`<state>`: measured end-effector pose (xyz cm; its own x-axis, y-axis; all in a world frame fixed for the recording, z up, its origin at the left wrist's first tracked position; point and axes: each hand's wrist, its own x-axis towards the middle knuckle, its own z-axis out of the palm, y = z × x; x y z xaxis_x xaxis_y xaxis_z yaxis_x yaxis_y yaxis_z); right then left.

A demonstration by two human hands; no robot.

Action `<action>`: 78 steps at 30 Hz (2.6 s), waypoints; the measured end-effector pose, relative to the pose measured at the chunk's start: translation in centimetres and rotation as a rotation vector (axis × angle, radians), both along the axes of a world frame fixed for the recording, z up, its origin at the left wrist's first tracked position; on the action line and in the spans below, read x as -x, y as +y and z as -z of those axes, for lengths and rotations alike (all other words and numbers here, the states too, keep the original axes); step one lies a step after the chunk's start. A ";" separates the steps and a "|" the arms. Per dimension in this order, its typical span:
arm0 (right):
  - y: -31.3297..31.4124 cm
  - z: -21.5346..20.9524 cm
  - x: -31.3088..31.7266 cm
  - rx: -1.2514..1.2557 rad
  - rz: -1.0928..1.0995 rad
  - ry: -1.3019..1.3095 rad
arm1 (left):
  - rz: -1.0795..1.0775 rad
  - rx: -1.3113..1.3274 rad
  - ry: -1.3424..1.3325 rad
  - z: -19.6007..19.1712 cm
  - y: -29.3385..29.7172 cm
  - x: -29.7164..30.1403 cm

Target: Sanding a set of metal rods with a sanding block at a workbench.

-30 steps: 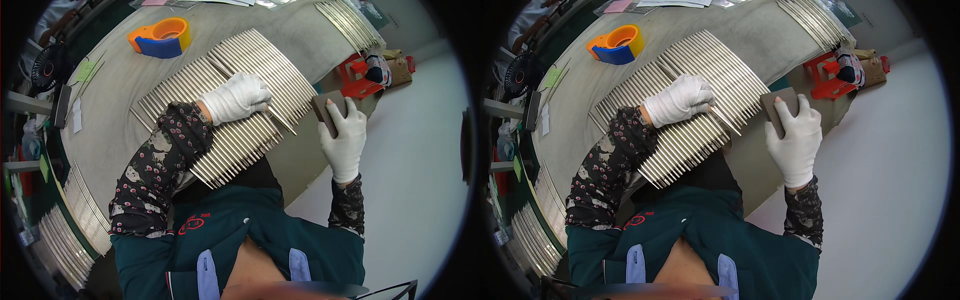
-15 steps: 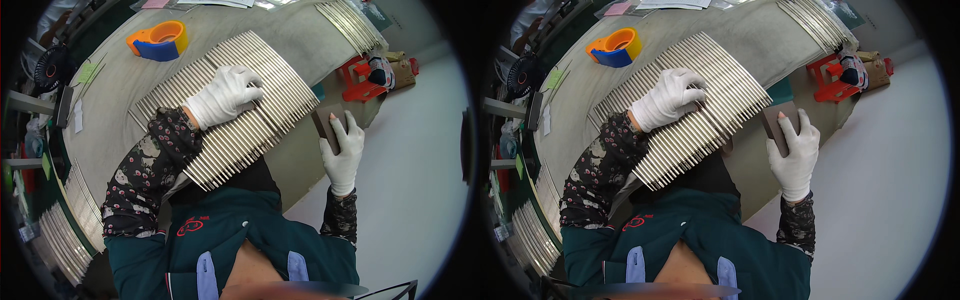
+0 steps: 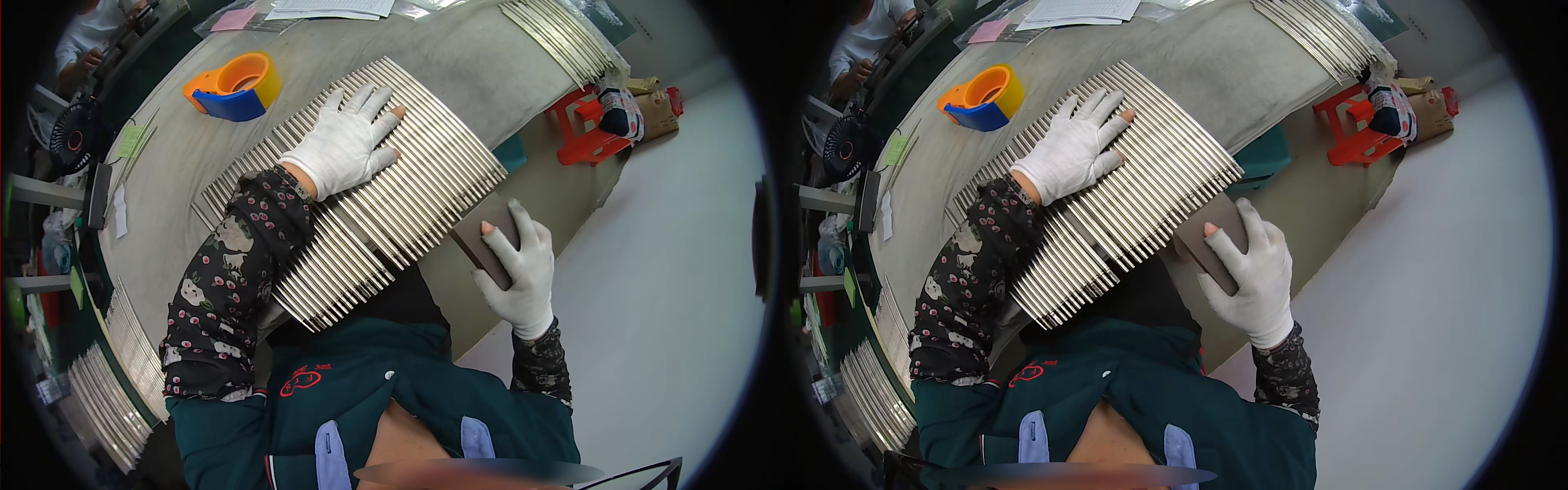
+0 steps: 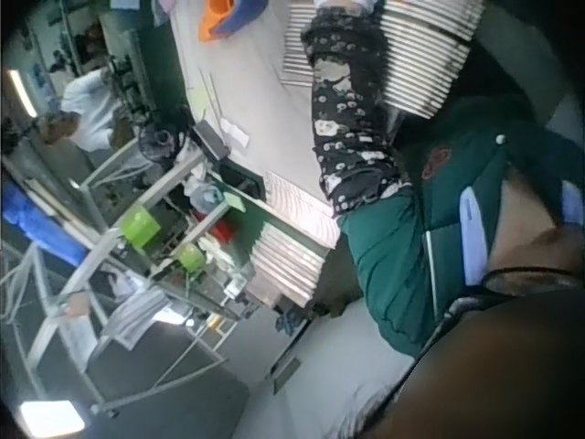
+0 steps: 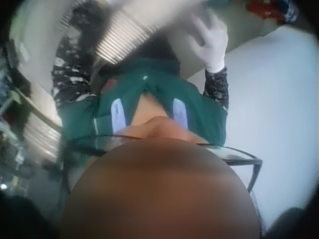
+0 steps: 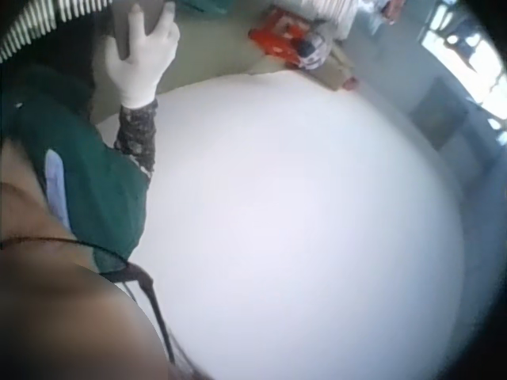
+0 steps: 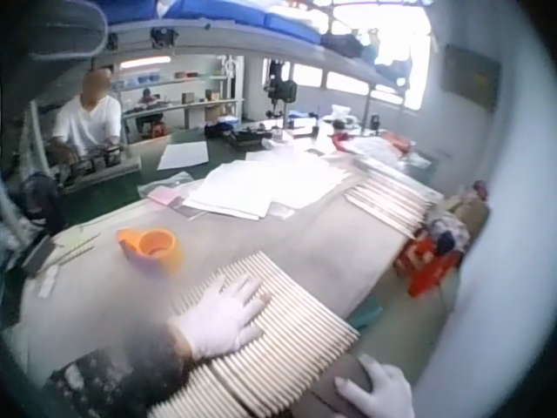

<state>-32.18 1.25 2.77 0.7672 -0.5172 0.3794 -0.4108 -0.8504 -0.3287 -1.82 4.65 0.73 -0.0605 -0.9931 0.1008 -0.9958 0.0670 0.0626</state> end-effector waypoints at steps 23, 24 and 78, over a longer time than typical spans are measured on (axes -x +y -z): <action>-1.6 0.1 1.6 0.071 0.133 -0.063 | 0.376 0.071 0.240 -1.7 -3.1 2.5; -1.6 0.1 1.6 0.072 0.134 -0.064 | 0.377 0.071 0.239 -1.6 -3.2 2.4; -1.2 -2.7 -5.8 0.265 0.111 0.118 | 0.394 0.042 0.542 0.9 -4.0 2.2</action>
